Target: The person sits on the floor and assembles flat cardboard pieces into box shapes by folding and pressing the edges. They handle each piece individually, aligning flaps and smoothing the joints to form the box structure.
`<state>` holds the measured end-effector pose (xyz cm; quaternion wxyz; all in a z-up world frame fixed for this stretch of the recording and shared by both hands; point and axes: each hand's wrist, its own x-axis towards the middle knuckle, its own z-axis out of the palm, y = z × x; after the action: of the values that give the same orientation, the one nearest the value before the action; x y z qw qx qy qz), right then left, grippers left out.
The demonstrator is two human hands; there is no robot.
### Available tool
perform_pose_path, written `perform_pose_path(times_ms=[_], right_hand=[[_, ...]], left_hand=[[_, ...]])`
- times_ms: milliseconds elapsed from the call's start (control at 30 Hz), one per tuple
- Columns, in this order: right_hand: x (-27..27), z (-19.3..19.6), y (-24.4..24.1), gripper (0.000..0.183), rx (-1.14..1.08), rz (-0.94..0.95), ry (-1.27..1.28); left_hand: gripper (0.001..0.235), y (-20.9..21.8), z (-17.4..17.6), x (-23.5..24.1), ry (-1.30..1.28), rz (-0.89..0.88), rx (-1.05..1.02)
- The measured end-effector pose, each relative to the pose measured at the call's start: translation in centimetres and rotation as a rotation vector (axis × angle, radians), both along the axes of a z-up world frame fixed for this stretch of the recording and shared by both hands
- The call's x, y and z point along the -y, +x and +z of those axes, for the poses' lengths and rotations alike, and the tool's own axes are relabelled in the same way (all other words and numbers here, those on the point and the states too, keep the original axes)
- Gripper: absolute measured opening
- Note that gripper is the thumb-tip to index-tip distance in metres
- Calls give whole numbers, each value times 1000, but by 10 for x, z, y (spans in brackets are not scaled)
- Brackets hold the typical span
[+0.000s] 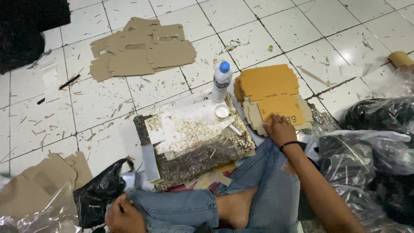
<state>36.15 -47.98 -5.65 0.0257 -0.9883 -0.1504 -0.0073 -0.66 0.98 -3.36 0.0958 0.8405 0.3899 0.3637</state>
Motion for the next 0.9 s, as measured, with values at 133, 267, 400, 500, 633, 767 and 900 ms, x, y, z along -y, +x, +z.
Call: perform_pose_path(times_ms=[133, 267, 400, 500, 633, 767, 900], right_hand=[[1, 27, -13, 26, 226, 89, 21], [21, 65, -16, 24, 725, 103, -2], [53, 118, -11, 35, 999, -8, 114], [83, 175, -20, 51, 1168, -103, 136], [104, 236, -74, 40, 1012, -23, 267], [76, 289, -127, 28, 559, -141, 467], [-16, 378, -152, 21, 237, 188, 248]], left_hand=[[34, -2, -1, -3, 33, -29, 38], [9, 2, 17, 7, -99, 43, 48], [4, -3, 3, 6, -172, 107, 7], [19, 1, 21, 13, -156, 89, 53], [36, -7, 11, 4, -143, 121, 19], [26, 14, 87, 29, -146, -18, 51], [42, 66, 192, 88, -230, -608, 284]])
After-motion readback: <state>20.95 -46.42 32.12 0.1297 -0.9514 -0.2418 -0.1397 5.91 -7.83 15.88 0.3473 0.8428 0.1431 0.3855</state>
